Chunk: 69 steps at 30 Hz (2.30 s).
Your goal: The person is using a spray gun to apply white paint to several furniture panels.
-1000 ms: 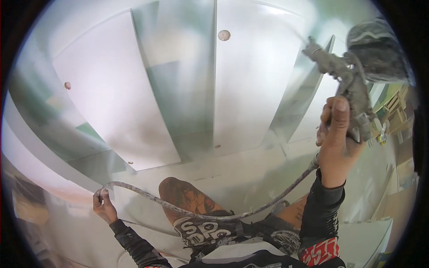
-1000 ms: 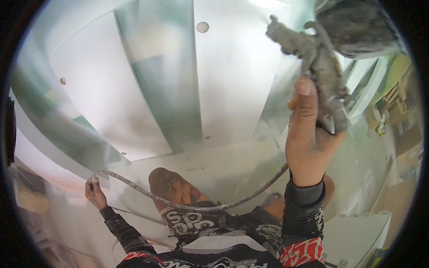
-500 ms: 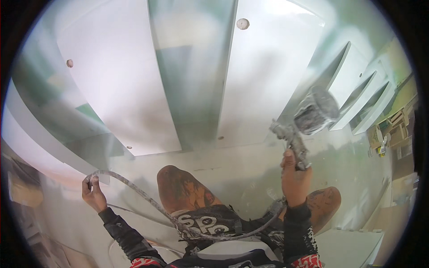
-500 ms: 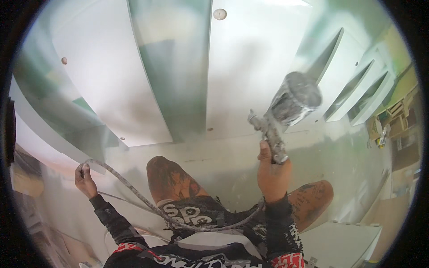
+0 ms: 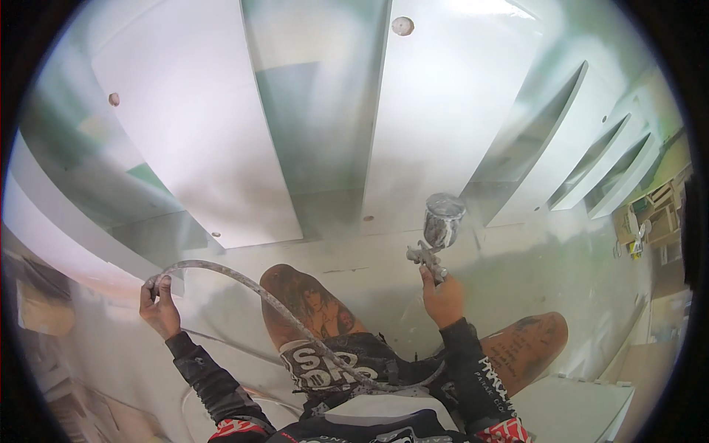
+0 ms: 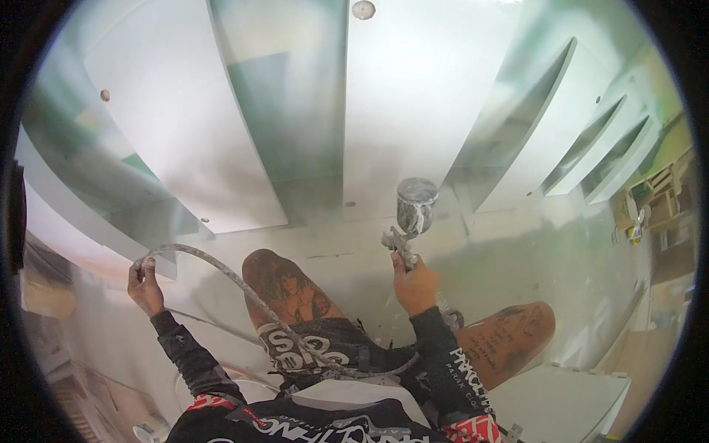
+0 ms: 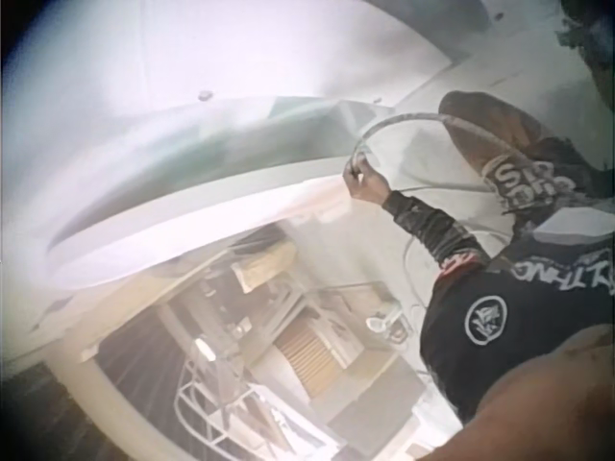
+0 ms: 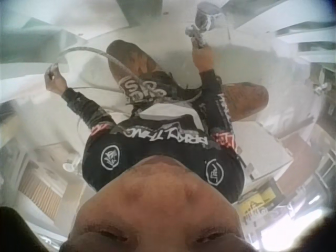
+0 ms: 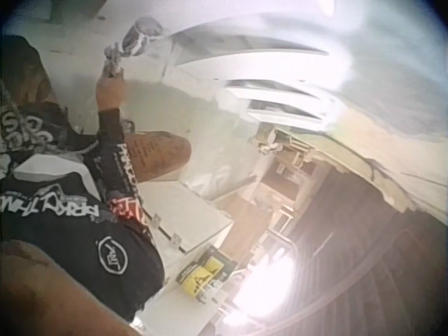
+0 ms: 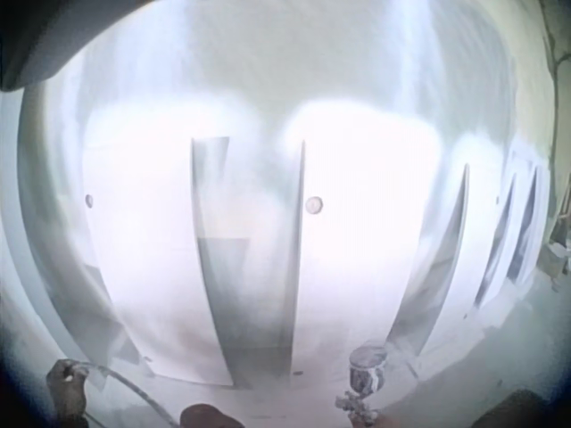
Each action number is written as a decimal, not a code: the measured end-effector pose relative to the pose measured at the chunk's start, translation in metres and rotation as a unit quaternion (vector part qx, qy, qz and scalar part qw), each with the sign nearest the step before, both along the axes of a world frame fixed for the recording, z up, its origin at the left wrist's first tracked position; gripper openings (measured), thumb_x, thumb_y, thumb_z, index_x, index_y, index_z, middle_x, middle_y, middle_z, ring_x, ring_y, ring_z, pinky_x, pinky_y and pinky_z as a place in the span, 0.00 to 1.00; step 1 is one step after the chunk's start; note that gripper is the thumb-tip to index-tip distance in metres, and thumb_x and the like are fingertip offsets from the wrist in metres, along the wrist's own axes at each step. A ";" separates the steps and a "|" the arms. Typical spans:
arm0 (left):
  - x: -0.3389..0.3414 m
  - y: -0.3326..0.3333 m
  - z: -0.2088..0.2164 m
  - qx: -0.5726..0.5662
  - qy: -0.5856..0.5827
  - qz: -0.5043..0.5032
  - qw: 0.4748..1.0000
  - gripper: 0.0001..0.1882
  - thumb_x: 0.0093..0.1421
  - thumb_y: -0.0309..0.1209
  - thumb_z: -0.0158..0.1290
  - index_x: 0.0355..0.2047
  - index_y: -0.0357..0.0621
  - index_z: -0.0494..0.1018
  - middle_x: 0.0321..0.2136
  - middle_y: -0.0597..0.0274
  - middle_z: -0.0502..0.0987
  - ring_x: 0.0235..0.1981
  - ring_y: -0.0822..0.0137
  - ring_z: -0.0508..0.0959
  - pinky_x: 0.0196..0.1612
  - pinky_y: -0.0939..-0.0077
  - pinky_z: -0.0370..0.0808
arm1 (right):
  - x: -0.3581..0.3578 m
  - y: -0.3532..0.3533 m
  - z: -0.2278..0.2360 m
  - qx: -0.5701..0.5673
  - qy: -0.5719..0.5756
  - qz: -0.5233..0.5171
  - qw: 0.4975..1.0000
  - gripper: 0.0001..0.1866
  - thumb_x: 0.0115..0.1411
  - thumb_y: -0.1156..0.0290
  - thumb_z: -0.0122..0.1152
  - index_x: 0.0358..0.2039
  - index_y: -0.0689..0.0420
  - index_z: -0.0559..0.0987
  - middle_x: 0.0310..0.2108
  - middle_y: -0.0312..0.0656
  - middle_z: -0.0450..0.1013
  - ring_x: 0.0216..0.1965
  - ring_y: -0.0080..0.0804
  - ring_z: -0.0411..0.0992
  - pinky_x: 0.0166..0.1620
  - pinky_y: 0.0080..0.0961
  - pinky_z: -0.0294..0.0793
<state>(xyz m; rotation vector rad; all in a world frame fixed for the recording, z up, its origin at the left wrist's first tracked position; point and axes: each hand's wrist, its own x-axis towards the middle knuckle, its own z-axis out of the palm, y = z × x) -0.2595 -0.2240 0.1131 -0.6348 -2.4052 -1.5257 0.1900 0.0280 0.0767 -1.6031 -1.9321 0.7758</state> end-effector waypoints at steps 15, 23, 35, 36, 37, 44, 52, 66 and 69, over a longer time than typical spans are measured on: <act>-0.006 0.007 -0.018 -0.011 -0.010 -0.010 1.000 0.16 0.56 0.35 0.60 0.35 0.32 0.76 0.28 0.64 0.75 0.31 0.72 0.71 0.43 0.75 0.70 | -0.014 0.004 0.143 0.039 0.127 -0.040 0.990 0.15 0.63 0.65 0.60 0.38 0.67 0.77 0.22 0.38 0.73 0.23 0.21 0.67 0.29 0.22 0.68; -0.009 0.013 -0.021 0.022 -0.012 -0.037 0.999 0.17 0.57 0.37 0.60 0.36 0.32 0.76 0.28 0.62 0.76 0.32 0.72 0.72 0.42 0.75 0.71 | -0.027 0.009 0.240 0.235 0.279 -0.039 0.930 0.13 0.64 0.64 0.59 0.38 0.63 0.76 0.25 0.33 0.70 0.22 0.17 0.64 0.26 0.15 0.62; -0.014 0.001 -0.028 0.003 -0.010 0.027 1.000 0.16 0.57 0.36 0.59 0.34 0.33 0.76 0.27 0.62 0.75 0.31 0.71 0.72 0.40 0.75 0.70 | -0.029 -0.012 0.232 0.228 0.327 -0.047 0.916 0.14 0.63 0.64 0.59 0.40 0.63 0.76 0.24 0.33 0.69 0.24 0.15 0.64 0.27 0.14 0.62; -0.014 0.003 -0.028 0.006 -0.006 0.019 1.000 0.15 0.58 0.35 0.58 0.34 0.33 0.76 0.28 0.63 0.76 0.32 0.71 0.73 0.41 0.76 0.70 | -0.027 -0.013 0.221 0.226 0.325 -0.045 0.917 0.14 0.63 0.64 0.59 0.40 0.63 0.76 0.24 0.33 0.69 0.24 0.15 0.64 0.27 0.14 0.62; -0.014 0.003 -0.028 0.009 -0.002 0.011 1.000 0.13 0.60 0.34 0.57 0.35 0.32 0.76 0.30 0.64 0.77 0.32 0.72 0.73 0.41 0.77 0.70 | -0.025 -0.015 0.211 0.185 0.296 -0.054 0.936 0.14 0.63 0.66 0.59 0.41 0.65 0.76 0.24 0.32 0.69 0.25 0.16 0.64 0.28 0.15 0.63; -0.007 0.006 -0.021 0.016 -0.020 0.019 0.999 0.15 0.54 0.35 0.61 0.35 0.33 0.77 0.27 0.64 0.76 0.31 0.73 0.72 0.42 0.76 0.70 | -0.028 -0.008 0.137 0.082 0.164 -0.019 0.983 0.15 0.63 0.65 0.59 0.40 0.67 0.77 0.20 0.36 0.72 0.22 0.21 0.67 0.27 0.22 0.67; -0.005 -0.002 -0.015 -0.019 -0.016 0.033 0.999 0.16 0.53 0.35 0.62 0.34 0.33 0.78 0.26 0.65 0.76 0.30 0.74 0.71 0.42 0.77 0.71 | -0.023 -0.004 0.060 0.033 0.041 0.008 0.999 0.18 0.62 0.58 0.59 0.31 0.64 0.76 0.17 0.48 0.72 0.20 0.48 0.72 0.26 0.34 0.69; -0.003 -0.008 -0.026 -0.057 0.005 0.008 0.998 0.13 0.57 0.32 0.59 0.35 0.33 0.76 0.28 0.59 0.78 0.32 0.68 0.75 0.42 0.74 0.72 | -0.022 -0.002 0.011 -0.035 -0.065 0.024 0.997 0.25 0.62 0.51 0.55 0.33 0.66 0.74 0.21 0.59 0.73 0.29 0.61 0.73 0.32 0.47 0.72; -0.003 -0.007 -0.029 -0.067 -0.011 0.038 0.997 0.14 0.57 0.34 0.59 0.35 0.33 0.76 0.30 0.58 0.79 0.32 0.67 0.76 0.42 0.73 0.72 | -0.026 0.006 0.058 0.019 0.029 0.036 0.999 0.21 0.62 0.55 0.57 0.33 0.66 0.73 0.19 0.58 0.72 0.26 0.61 0.73 0.28 0.45 0.70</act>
